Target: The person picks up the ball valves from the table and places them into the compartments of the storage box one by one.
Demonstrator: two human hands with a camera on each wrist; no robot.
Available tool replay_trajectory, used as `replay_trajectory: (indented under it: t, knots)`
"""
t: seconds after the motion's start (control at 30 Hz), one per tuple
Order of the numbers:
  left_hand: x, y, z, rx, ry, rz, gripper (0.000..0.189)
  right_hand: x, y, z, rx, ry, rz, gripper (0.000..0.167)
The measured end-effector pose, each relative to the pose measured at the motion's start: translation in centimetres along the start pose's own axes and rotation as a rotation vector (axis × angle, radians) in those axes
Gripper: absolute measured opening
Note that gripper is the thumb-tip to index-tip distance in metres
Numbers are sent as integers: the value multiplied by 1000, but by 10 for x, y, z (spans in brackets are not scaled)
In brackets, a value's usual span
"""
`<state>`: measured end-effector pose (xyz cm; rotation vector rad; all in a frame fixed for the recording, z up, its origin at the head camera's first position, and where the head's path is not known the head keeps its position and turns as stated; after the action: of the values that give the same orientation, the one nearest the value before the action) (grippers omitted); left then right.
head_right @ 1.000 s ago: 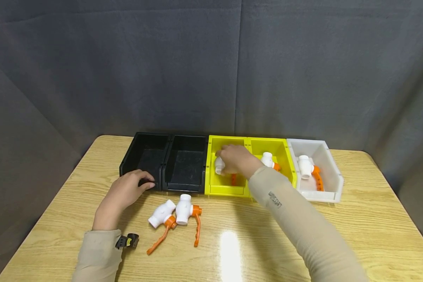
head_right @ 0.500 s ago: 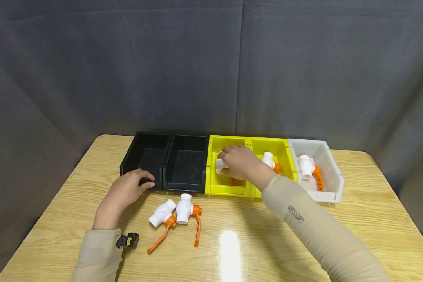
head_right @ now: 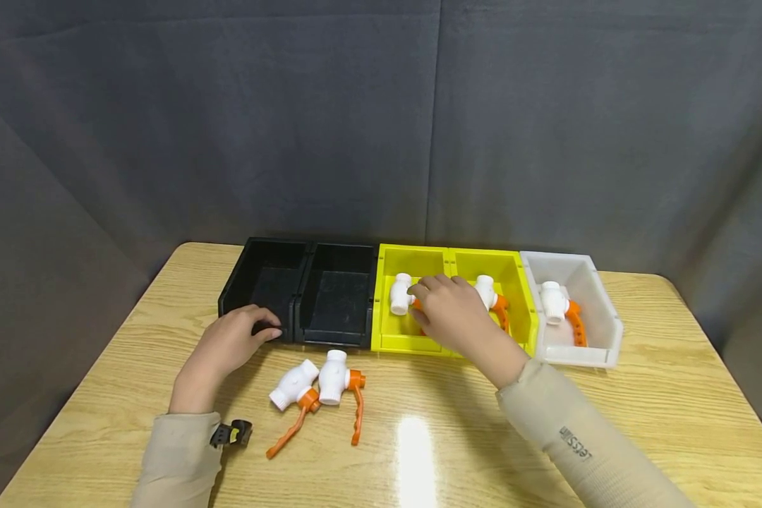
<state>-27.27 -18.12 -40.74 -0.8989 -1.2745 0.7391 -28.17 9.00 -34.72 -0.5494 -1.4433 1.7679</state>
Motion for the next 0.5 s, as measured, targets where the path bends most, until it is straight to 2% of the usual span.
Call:
replay_trajectory:
  t: [0.5]
  knots:
    - [1, 0, 0, 5, 9, 1, 18, 8, -26, -44, 125, 39, 71, 32]
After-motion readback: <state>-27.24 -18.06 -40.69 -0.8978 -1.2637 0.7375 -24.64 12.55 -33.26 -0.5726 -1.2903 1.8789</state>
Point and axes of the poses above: each hand's wrist, its own z-axis towards the middle knuckle, its own y-axis out of the palm, x = y × z, the point moved 10 cm from there along z, towards the middle knuckle, and after that the axes turned 7 degrees about -z, right-handed, at the moved point
